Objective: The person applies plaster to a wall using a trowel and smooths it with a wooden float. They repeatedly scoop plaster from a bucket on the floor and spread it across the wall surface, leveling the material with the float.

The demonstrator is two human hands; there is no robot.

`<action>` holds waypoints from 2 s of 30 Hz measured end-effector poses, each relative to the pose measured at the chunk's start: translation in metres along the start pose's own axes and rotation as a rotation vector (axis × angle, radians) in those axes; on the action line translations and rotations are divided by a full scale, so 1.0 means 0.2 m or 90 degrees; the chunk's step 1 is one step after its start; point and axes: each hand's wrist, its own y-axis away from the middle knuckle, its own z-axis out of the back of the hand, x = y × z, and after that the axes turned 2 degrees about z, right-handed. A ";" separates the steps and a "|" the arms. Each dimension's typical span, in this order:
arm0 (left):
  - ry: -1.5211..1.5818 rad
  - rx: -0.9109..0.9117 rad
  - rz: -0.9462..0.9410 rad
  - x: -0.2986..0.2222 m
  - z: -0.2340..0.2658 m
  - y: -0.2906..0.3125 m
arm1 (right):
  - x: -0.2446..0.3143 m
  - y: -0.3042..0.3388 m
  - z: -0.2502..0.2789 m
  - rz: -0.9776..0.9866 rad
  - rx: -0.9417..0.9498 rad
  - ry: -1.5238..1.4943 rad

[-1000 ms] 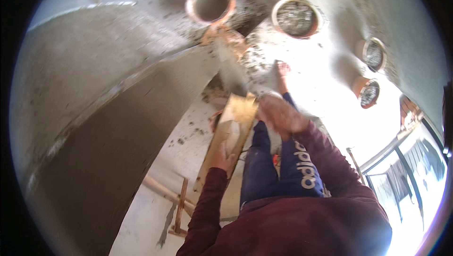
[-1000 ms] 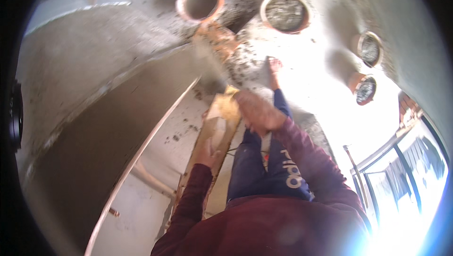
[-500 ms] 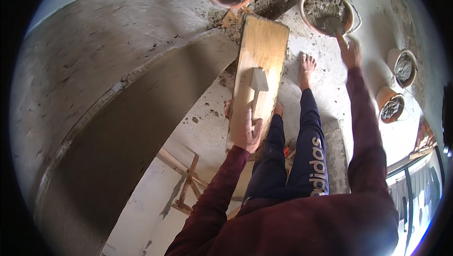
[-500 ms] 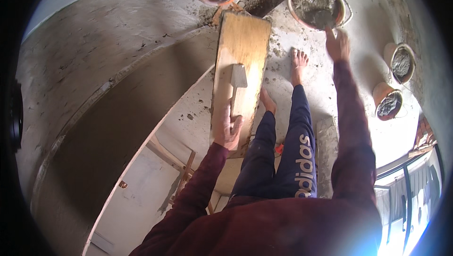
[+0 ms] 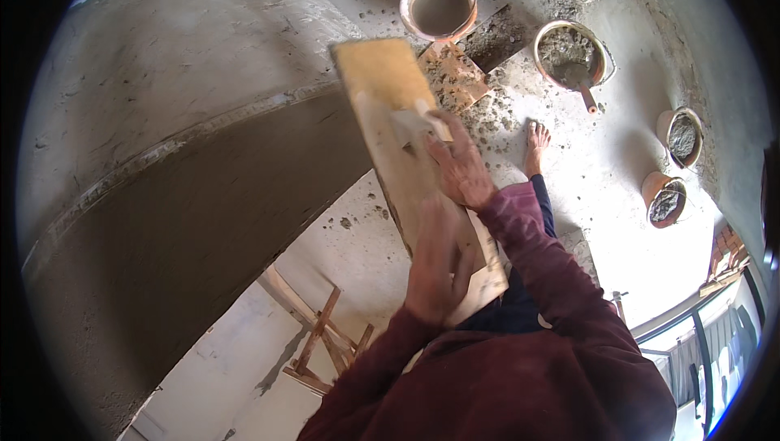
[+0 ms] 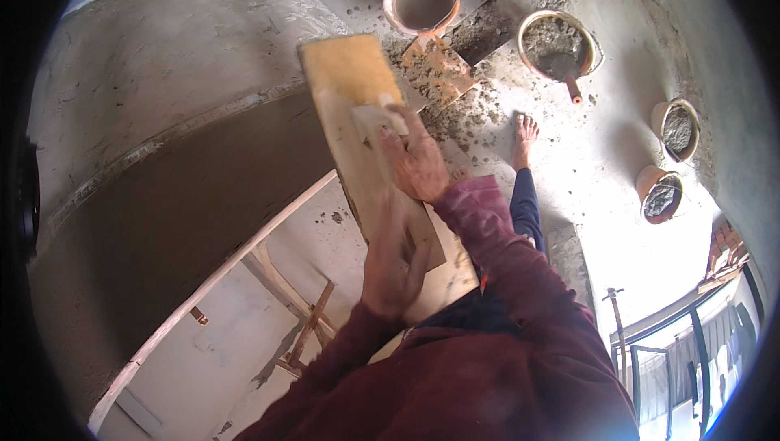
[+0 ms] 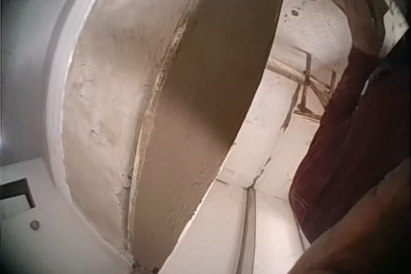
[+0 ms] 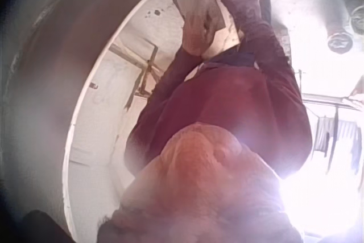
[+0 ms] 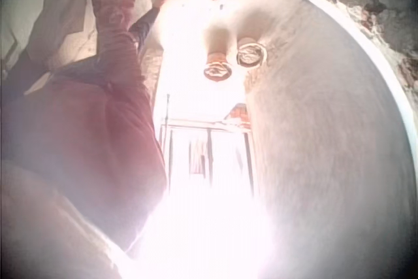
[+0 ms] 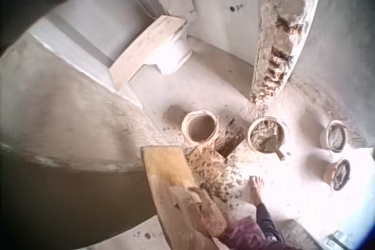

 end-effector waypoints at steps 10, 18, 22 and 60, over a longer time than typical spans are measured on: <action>-0.168 -0.595 0.026 0.02 0.49 0.47 | 0.01 -0.20 0.12 -0.234 0.098 -0.071; -0.686 -0.485 0.149 0.38 0.77 0.29 | -0.36 -0.18 -0.10 -0.150 0.287 0.056; -0.520 -0.556 0.029 0.51 0.75 0.19 | -0.36 -0.18 -0.20 -0.226 0.308 0.082; -0.413 -0.181 0.236 0.82 0.99 0.50 | -0.83 -0.28 -0.23 0.086 0.204 0.213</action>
